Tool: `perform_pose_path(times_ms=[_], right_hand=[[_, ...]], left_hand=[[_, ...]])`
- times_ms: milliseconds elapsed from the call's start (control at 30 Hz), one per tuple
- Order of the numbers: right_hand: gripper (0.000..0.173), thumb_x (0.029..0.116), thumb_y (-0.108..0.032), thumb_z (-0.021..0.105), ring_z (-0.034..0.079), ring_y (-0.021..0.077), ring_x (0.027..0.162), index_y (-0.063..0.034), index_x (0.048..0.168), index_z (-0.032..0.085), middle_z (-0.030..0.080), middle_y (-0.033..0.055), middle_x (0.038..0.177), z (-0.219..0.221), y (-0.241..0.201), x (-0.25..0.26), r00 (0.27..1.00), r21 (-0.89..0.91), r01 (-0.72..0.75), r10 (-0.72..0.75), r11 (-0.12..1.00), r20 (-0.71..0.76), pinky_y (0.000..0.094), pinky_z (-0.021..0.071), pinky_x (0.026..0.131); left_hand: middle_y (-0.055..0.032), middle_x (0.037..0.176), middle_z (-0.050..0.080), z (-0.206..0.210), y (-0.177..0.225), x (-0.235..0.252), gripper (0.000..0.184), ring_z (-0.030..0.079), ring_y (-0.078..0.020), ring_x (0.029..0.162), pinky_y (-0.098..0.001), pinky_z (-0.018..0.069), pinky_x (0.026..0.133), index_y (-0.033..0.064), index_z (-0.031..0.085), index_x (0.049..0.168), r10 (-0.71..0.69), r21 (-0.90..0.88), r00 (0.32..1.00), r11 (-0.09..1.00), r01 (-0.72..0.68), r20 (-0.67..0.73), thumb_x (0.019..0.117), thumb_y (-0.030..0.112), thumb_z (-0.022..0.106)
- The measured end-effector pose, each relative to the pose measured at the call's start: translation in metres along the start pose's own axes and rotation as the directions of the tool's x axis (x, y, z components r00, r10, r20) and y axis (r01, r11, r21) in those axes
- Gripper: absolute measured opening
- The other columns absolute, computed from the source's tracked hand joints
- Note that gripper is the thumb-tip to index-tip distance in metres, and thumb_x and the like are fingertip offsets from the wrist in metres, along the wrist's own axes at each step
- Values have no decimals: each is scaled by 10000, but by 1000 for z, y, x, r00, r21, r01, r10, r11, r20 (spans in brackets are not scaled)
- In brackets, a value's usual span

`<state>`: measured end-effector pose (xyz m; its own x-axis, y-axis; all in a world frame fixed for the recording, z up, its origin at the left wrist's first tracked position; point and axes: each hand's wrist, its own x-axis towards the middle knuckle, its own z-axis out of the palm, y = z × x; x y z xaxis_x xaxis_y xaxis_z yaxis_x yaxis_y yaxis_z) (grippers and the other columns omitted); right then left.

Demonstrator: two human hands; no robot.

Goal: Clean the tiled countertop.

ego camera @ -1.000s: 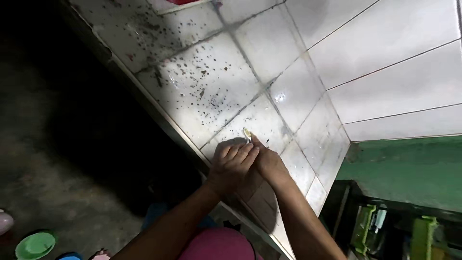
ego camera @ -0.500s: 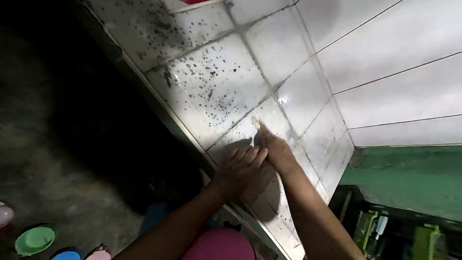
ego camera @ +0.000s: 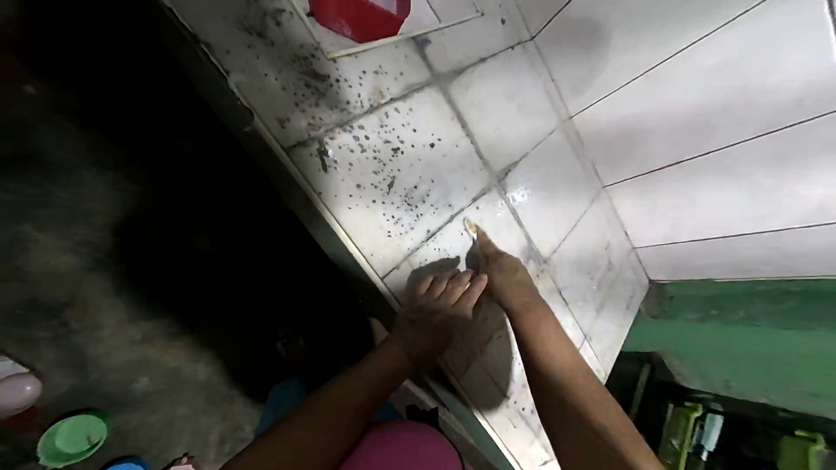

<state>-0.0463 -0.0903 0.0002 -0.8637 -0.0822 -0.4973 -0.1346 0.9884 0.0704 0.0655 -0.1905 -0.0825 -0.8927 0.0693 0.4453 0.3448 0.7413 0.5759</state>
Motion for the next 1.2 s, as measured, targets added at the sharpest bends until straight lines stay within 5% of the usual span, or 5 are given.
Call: perform_pose_path(times_ms=[167, 333, 600, 800, 1200], right_hand=[[525, 1148, -327, 285, 637, 492, 1172, -265, 1663, 207, 632, 298, 1322, -22, 11, 27, 998, 195, 53, -60, 979, 31, 672, 462, 996], [382, 1109, -251, 478, 552, 194, 623, -185, 1474, 567, 631, 130, 930, 0, 59, 21, 986, 663, -6, 116, 748, -122, 392, 505, 580], [451, 1129, -211, 367, 633, 371, 805, -201, 1572, 453, 674, 256, 1076, 4, 68, 30, 976, 572, -33, 151, 819, -159, 559, 510, 740], [445, 1126, -174, 383, 616, 485, 1189, -133, 1562, 460, 628, 298, 1326, 1, 46, 31, 955, 525, -51, 196, 849, -224, 663, 447, 1003], [466, 1129, -193, 372, 590, 514, 1253, -54, 1572, 412, 611, 327, 1348, 1, -69, 6, 911, 510, -268, 387, 817, -141, 671, 429, 1061]], left_hand=[[-52, 1341, 685, 8, -6, -4, 398, 636, -208, 1251, -392, 472, 1063, 164, 673, 1349, 33, 104, 985, 994, -15, -170, 972, 73, 579], [-48, 1412, 633, -5, 1, -4, 486, 591, -238, 1307, -448, 443, 1113, 198, 650, 1392, -34, 79, 999, 996, 31, 35, 922, 77, 654], [-194, 1431, 586, -29, -12, 4, 455, 586, -312, 1308, -452, 490, 1087, 44, 659, 1349, -125, -439, 990, 894, 87, -58, 933, -69, 512], [-194, 1433, 582, -80, -69, 18, 429, 571, -290, 1332, -433, 472, 1112, 25, 631, 1367, -204, -374, 973, 915, 151, -105, 971, -12, 471], [-202, 1492, 525, -186, -232, 78, 432, 518, -279, 1386, -416, 435, 1141, 37, 610, 1392, -161, -333, 985, 934, 134, -57, 992, 5, 449]])
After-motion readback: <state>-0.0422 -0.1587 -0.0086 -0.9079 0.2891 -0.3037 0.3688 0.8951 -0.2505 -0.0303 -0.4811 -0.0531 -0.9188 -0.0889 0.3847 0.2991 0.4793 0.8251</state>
